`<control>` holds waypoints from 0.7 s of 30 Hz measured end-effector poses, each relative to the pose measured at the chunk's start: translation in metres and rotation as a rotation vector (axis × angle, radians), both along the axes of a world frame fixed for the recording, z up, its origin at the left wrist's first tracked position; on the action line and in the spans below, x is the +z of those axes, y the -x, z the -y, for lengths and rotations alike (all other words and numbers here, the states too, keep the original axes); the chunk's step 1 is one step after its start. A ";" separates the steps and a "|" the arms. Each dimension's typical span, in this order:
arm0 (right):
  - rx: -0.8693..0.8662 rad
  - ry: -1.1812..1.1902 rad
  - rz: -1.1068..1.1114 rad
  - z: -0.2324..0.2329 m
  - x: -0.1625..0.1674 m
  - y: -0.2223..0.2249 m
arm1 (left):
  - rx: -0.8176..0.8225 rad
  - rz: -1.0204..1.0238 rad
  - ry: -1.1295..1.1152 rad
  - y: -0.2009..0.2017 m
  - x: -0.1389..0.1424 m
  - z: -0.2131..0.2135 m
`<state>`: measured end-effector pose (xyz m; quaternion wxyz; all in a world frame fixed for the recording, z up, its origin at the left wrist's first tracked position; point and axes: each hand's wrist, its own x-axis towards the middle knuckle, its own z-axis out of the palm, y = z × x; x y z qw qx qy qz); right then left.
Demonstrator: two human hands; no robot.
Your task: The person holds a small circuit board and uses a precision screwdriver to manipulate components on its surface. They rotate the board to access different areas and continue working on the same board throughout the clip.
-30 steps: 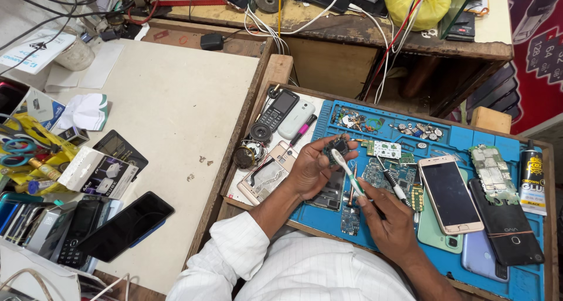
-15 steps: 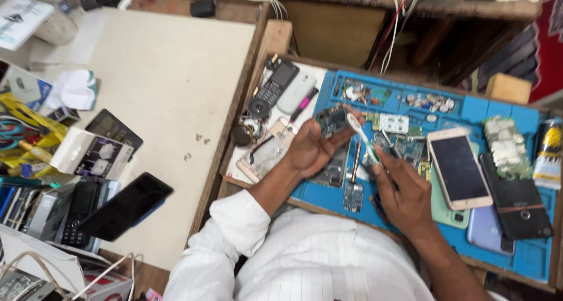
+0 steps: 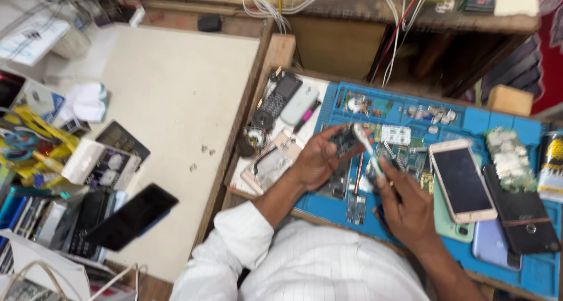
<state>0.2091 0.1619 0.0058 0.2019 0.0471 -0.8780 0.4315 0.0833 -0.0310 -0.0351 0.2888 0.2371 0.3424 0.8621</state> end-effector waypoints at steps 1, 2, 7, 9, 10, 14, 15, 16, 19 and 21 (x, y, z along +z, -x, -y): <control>0.040 0.033 -0.018 0.000 -0.001 0.001 | 0.024 0.010 -0.021 0.003 0.001 0.000; 0.081 0.065 -0.025 0.001 -0.003 -0.001 | 0.048 0.031 -0.042 0.004 0.000 0.000; 0.102 0.455 -0.006 0.003 -0.018 -0.003 | 0.120 0.126 -0.112 0.005 -0.002 -0.004; 0.047 0.630 0.067 -0.003 -0.024 0.001 | 0.133 0.038 -0.069 -0.003 0.000 -0.009; 0.035 0.718 0.094 -0.006 -0.027 0.003 | 0.117 0.005 -0.048 -0.010 0.001 -0.013; 0.046 0.964 0.128 -0.013 -0.039 0.007 | 0.009 -0.156 0.017 -0.032 0.005 -0.030; 0.081 0.985 0.114 -0.013 -0.043 0.007 | -0.028 -0.200 0.028 -0.036 0.005 -0.031; 0.117 1.007 0.099 -0.012 -0.046 0.007 | -0.040 -0.190 0.049 -0.038 0.003 -0.032; 0.148 1.082 0.170 -0.015 -0.054 0.006 | -0.072 -0.170 0.076 -0.040 -0.003 -0.034; 0.156 1.134 0.230 -0.016 -0.056 0.005 | -0.085 -0.169 0.048 -0.040 -0.009 -0.035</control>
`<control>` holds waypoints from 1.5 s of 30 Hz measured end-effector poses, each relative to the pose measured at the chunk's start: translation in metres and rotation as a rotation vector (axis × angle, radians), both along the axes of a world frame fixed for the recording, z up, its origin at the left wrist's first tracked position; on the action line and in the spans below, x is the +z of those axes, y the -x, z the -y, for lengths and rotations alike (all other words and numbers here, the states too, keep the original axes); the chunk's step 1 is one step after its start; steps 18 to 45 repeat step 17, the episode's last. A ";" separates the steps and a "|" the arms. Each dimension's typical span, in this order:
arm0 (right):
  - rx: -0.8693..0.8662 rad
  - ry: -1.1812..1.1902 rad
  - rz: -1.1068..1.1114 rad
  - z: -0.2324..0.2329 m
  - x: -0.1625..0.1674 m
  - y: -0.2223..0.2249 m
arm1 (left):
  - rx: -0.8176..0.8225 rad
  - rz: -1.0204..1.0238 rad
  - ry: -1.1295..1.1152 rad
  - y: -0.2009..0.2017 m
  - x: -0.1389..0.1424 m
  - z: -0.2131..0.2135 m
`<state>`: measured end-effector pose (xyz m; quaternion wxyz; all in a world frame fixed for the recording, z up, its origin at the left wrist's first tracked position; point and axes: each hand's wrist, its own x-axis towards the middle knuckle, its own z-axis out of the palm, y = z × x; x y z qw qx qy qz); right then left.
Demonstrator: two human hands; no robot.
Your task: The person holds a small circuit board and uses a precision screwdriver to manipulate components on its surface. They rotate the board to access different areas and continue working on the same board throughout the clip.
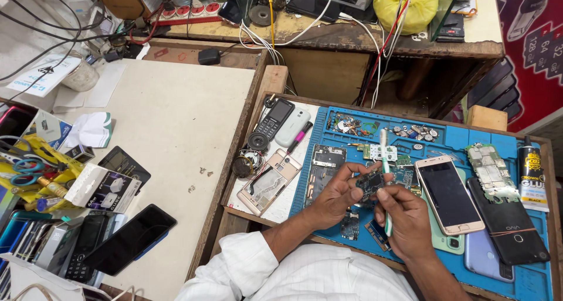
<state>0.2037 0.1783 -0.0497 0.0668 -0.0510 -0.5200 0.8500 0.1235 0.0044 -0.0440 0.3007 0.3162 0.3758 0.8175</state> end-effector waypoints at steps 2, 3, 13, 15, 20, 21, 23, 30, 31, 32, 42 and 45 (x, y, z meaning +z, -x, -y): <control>0.027 0.052 0.021 -0.002 0.000 0.001 | 0.027 -0.070 0.018 0.000 -0.003 0.000; 0.039 0.103 0.023 -0.002 0.002 0.001 | 0.040 -0.105 0.027 0.000 -0.004 0.000; 0.010 0.237 -0.021 -0.006 0.015 0.000 | 0.694 -0.334 0.119 0.032 0.083 0.026; -0.009 0.231 -0.001 -0.005 0.015 -0.003 | 0.800 -0.568 -0.149 0.035 0.108 0.063; -0.035 0.231 0.048 -0.004 0.014 -0.004 | 1.037 -0.327 0.295 0.014 0.128 0.102; -0.035 0.231 0.048 -0.004 0.014 -0.004 | 1.037 -0.327 0.295 0.014 0.128 0.102; -0.035 0.231 0.048 -0.004 0.014 -0.004 | 1.037 -0.327 0.295 0.014 0.128 0.102; -0.035 0.231 0.048 -0.004 0.014 -0.004 | 1.037 -0.327 0.295 0.014 0.128 0.102; -0.035 0.231 0.048 -0.004 0.014 -0.004 | 1.037 -0.327 0.295 0.014 0.128 0.102; -0.035 0.231 0.048 -0.004 0.014 -0.004 | 1.037 -0.327 0.295 0.014 0.128 0.102; -0.035 0.231 0.048 -0.004 0.014 -0.004 | 1.037 -0.327 0.295 0.014 0.128 0.102; -0.035 0.231 0.048 -0.004 0.014 -0.004 | 1.037 -0.327 0.295 0.014 0.128 0.102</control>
